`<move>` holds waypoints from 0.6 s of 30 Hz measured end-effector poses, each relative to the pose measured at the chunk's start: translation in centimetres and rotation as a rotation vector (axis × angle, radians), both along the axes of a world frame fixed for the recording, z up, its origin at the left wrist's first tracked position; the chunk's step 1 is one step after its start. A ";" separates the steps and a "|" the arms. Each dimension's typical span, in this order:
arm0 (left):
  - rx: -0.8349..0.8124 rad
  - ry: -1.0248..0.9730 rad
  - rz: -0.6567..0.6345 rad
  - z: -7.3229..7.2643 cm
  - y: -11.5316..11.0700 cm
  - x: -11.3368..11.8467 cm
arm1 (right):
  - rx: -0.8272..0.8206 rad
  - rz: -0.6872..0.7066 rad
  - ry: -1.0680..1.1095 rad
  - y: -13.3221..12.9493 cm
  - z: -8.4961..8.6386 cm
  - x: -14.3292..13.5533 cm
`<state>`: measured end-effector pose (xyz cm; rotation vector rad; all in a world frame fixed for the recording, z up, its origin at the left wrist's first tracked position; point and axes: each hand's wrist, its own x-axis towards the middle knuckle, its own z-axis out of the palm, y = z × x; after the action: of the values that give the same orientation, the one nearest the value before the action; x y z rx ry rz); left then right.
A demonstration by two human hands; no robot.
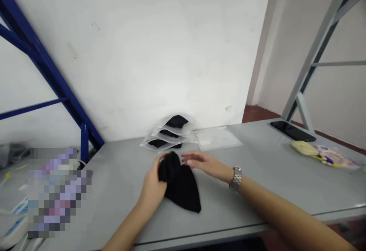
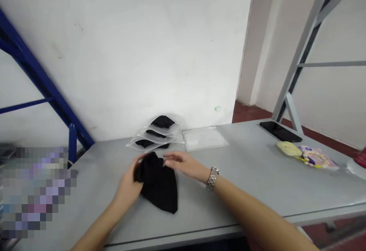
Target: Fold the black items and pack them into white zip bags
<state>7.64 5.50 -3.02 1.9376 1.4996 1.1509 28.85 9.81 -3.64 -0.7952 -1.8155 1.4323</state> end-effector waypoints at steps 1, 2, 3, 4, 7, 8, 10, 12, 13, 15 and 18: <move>-0.007 -0.119 0.125 -0.1 0.7 -0.9 | 0.105 -0.056 -0.122 0.1 -0.4 -0.1; 0.007 -0.201 0.244 -0.1 1.2 -2.0 | 0.209 -0.094 -0.246 0.1 -0.9 -0.2; 0.032 -0.239 0.347 -0.1 1.4 -3.3 | 0.297 -0.107 -0.353 0.2 -1.3 -0.3; 0.062 -0.234 0.431 0.1 1.5 -4.7 | 0.361 -0.103 -0.428 0.3 -1.6 -0.4; 0.219 0.010 0.632 0.8 0.6 -8.5 | 0.433 -0.095 -0.501 0.4 -2.3 -1.0; 0.293 0.143 0.696 1.0 0.1 -9.4 | 0.440 -0.115 -0.506 0.4 -2.4 -1.2; 0.417 0.411 0.731 1.2 -0.6 -10.5 | 0.458 -0.175 -0.524 0.5 -2.5 -1.6; 0.421 0.572 0.575 1.0 -0.7 -10.3 | 0.476 -0.218 -0.543 0.6 -2.7 -1.7; 0.365 0.609 0.446 0.7 -0.6 -9.9 | 0.481 -0.237 -0.549 0.8 -2.7 -1.7; 0.179 0.640 0.220 0.1 0.1 -8.6 | 0.482 -0.286 -0.560 1.1 -2.8 -1.3; -0.075 0.606 0.152 -0.4 1.7 -6.9 | 0.469 -0.428 -0.587 1.8 -2.5 -0.1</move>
<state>0.77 7.19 -3.43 2.2691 1.9819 0.5608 28.76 11.64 -6.16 -1.3342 -2.1095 0.4885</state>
